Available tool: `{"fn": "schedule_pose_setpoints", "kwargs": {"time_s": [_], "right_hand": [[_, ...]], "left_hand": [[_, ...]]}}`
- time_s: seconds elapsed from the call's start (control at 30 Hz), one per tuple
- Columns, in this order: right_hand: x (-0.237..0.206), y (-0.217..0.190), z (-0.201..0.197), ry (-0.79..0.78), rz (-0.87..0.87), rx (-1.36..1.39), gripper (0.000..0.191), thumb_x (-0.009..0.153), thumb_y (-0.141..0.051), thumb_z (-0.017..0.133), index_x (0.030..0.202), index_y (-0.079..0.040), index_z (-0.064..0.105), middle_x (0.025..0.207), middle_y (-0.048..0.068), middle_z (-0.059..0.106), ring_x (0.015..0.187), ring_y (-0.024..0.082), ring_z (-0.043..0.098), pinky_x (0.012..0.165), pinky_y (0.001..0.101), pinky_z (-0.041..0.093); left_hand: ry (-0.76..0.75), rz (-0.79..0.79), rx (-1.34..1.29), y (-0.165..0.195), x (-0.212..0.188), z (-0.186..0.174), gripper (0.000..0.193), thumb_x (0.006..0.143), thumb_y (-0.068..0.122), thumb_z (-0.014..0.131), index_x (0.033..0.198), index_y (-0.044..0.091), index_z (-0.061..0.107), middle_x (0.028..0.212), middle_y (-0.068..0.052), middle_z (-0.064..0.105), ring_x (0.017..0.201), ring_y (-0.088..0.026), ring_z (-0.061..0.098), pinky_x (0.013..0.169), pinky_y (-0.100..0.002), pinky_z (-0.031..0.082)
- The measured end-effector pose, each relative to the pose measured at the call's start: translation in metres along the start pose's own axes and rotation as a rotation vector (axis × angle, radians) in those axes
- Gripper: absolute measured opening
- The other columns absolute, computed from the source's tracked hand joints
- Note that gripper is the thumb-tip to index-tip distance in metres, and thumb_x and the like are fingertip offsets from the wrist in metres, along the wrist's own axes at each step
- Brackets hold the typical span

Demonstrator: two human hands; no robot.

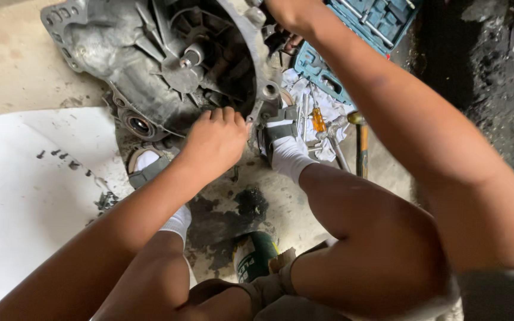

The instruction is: The person removes a bearing from an engine casing using a ratchet and socket, then flips the casing to inspect the interior. They use a screwdriver to probe internal components and continue manipulating the casing.

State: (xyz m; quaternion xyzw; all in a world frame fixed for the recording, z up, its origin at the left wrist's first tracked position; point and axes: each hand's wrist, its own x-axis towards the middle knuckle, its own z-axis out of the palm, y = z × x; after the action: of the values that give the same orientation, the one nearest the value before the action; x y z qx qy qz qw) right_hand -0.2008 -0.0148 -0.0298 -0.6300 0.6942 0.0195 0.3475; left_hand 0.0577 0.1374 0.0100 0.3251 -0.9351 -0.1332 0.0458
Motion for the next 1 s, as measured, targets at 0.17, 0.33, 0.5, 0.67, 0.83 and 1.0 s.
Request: {"fn": "schedule_pose_setpoints", "kwargs": {"time_s": [0.17, 0.33, 0.5, 0.67, 0.83, 1.0], "right_hand": [[-0.064, 0.106, 0.026, 0.123, 0.137, 0.051, 0.04, 0.1, -0.031, 0.056, 0.089, 0.004, 0.072, 0.079, 0.026, 0.073, 0.078, 0.039, 0.073, 0.077, 0.0498, 0.057], [-0.148, 0.172, 0.113, -0.053, 0.177, -0.155, 0.057, 0.092, -0.053, 0.071, 0.095, 0.004, 0.071, 0.086, 0.027, 0.068, 0.084, 0.046, 0.071, 0.075, 0.0545, 0.057], [-0.182, 0.162, 0.159, 0.061, 0.233, -0.147, 0.056, 0.091, -0.047, 0.065, 0.115, 0.004, 0.065, 0.113, 0.03, 0.067, 0.099, 0.05, 0.066, 0.085, 0.057, 0.053], [-0.186, 0.148, 0.138, 0.059, 0.381, -0.106, 0.054, 0.095, -0.047, 0.063, 0.111, 0.005, 0.066, 0.108, 0.032, 0.068, 0.1, 0.05, 0.067, 0.087, 0.0549, 0.053], [-0.199, 0.118, 0.05, 0.25, 0.341, 0.287, 0.042, 0.097, -0.037, 0.067, 0.093, 0.004, 0.071, 0.072, 0.017, 0.069, 0.064, 0.028, 0.068, 0.063, 0.043, 0.054], [-0.203, 0.017, -0.076, 0.284, 0.22, 0.066, 0.054, 0.102, -0.046, 0.077, 0.094, 0.008, 0.074, 0.068, 0.013, 0.065, 0.057, 0.017, 0.059, 0.053, 0.0353, 0.047]], "left_hand": [[0.041, -0.046, 0.037, 0.0, -0.008, 0.016, 0.033, 0.102, 0.03, 0.058, 0.086, 0.004, 0.069, 0.084, -0.012, 0.066, 0.08, -0.028, 0.066, 0.072, -0.038, 0.053], [0.102, -0.118, 0.026, 0.006, -0.004, 0.014, 0.033, 0.1, 0.03, 0.058, 0.083, 0.004, 0.069, 0.086, -0.012, 0.066, 0.083, -0.029, 0.066, 0.073, -0.039, 0.053], [0.141, -0.235, 0.019, 0.017, -0.005, 0.019, 0.034, 0.101, 0.03, 0.057, 0.083, 0.003, 0.069, 0.085, -0.012, 0.065, 0.083, -0.028, 0.065, 0.071, -0.039, 0.053], [0.123, -0.31, 0.016, 0.026, -0.007, 0.02, 0.037, 0.104, 0.03, 0.055, 0.087, 0.001, 0.07, 0.086, -0.014, 0.067, 0.084, -0.029, 0.066, 0.07, -0.039, 0.054], [0.112, -0.285, 0.032, 0.022, -0.005, 0.018, 0.041, 0.101, 0.034, 0.052, 0.088, -0.001, 0.071, 0.088, -0.017, 0.069, 0.083, -0.03, 0.067, 0.068, -0.039, 0.055], [0.034, -0.268, 0.048, 0.023, -0.003, 0.014, 0.054, 0.103, 0.044, 0.049, 0.091, -0.003, 0.071, 0.09, -0.02, 0.07, 0.084, -0.033, 0.067, 0.07, -0.039, 0.055]]}}
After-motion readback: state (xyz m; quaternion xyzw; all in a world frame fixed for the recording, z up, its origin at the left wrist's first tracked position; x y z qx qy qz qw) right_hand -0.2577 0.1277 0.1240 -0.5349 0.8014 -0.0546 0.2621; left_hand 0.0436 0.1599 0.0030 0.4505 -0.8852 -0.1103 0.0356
